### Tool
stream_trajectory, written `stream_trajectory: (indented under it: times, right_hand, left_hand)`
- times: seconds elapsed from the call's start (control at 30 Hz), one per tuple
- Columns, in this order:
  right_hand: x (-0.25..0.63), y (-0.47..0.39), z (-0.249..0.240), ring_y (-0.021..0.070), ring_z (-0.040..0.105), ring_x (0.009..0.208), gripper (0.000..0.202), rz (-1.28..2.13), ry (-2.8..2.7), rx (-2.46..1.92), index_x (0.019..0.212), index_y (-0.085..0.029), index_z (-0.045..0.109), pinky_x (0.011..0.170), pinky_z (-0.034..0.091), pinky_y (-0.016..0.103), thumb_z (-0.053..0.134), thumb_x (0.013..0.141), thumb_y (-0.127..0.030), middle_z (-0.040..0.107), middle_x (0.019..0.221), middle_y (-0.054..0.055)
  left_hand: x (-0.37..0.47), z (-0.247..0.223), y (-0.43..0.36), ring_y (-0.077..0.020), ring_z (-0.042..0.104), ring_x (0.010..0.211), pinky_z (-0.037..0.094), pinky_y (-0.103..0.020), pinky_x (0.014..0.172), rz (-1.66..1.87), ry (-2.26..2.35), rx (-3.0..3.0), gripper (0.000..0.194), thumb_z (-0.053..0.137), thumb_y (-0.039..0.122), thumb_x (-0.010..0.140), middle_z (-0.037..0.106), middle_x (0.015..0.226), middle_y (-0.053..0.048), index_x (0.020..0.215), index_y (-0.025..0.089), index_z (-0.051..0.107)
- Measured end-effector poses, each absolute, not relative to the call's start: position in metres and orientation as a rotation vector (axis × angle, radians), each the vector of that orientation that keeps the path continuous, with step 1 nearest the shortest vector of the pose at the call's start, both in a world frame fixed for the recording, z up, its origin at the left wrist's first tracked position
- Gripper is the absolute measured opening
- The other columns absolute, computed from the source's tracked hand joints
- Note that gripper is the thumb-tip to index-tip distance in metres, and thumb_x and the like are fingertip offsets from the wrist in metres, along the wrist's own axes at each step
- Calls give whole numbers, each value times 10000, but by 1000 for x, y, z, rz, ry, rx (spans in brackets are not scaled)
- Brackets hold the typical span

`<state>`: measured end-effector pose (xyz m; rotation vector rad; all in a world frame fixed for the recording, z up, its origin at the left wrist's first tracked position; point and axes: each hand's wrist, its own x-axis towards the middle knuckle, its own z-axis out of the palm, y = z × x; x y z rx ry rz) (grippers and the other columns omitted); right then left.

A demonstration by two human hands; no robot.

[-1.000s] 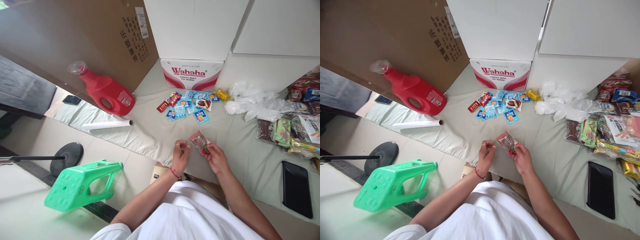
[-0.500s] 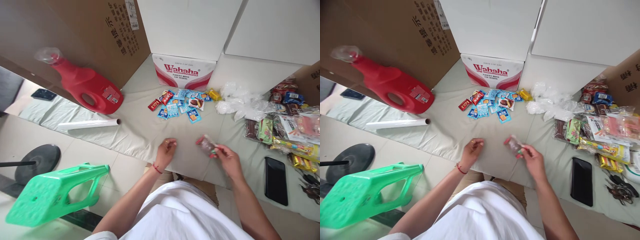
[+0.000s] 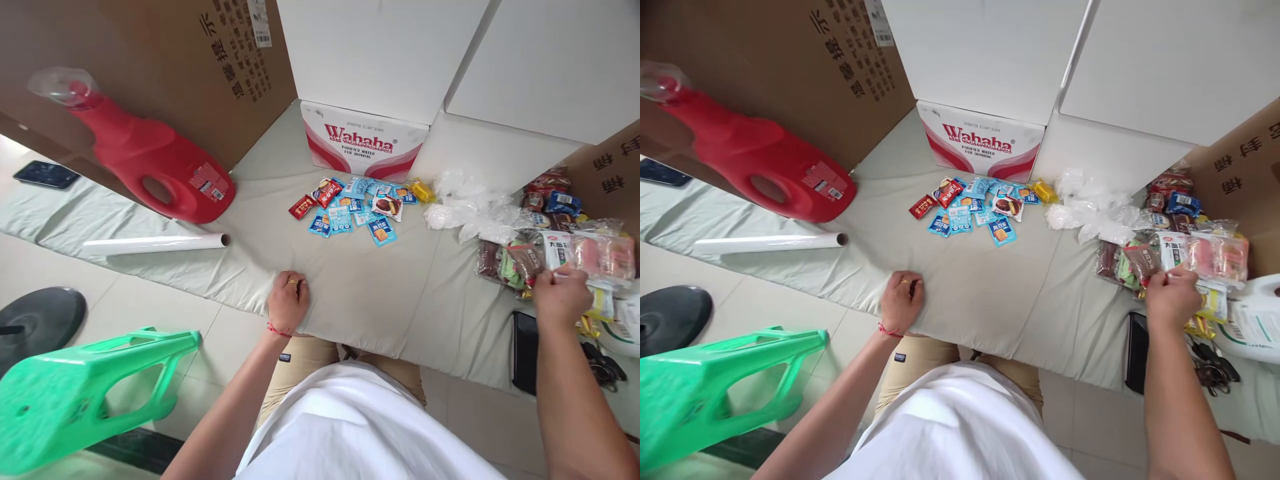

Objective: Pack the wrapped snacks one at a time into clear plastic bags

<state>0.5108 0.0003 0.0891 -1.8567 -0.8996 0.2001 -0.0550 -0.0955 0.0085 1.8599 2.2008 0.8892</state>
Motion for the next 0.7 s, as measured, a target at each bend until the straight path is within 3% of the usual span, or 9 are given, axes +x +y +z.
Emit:
stream_trajectory:
  times: [0.13, 0.27, 0.33, 0.4, 0.57, 0.7]
  right_hand:
    - [512, 4, 78, 476, 639, 913, 221, -160, -1129, -2298, 696, -304, 385, 788, 391, 636, 593, 731, -238, 358, 594, 22]
    - [521, 6, 96, 503, 644, 863, 210, -158, -1216, -2501, 669, -308, 436, 700, 397, 623, 627, 753, -293, 354, 570, 30]
    - [510, 2, 105, 477, 651, 816, 77, -248, -1285, -2433, 769, -312, 548, 681, 404, 593, 586, 824, -351, 451, 598, 67]
    - [486, -3, 106, 412, 660, 766, 161, -256, -1426, -2255, 929, -300, 632, 679, 425, 541, 516, 901, -408, 571, 667, 99]
    - [412, 12, 81, 266, 666, 720, 239, 311, -1973, -1938, 956, -242, 716, 688, 473, 381, 555, 877, -399, 703, 767, 66]
    - [383, 60, 79, 283, 653, 916, 305, -34, -1999, -1900, 1070, -165, 732, 777, 449, 369, 497, 919, -288, 716, 1010, 153]
  left_hand:
    - [-55, 6, -95, -246, 659, 954, 532, -365, 849, 881, 2173, 1927, 212, 480, 235, 950, 672, 1013, -94, 932, 199, 688]
    - [-57, 5, -96, -242, 657, 947, 533, -361, 841, 895, 2171, 1917, 201, 485, 234, 952, 666, 1014, -90, 939, 199, 683]
    - [-56, 5, -97, -243, 655, 949, 533, -364, 848, 902, 2165, 1918, 198, 484, 229, 951, 664, 1019, -91, 940, 198, 679]
    - [-56, 5, -97, -244, 652, 952, 531, -368, 859, 907, 2156, 1916, 195, 481, 219, 948, 663, 1023, -94, 938, 199, 674]
    - [-55, 5, -96, -247, 647, 947, 531, -374, 857, 909, 2156, 1915, 190, 472, 201, 941, 656, 1011, -93, 927, 203, 662]
    - [-56, 5, -96, -244, 649, 946, 534, -376, 868, 912, 2148, 1903, 186, 469, 191, 933, 648, 1000, -90, 926, 207, 654]
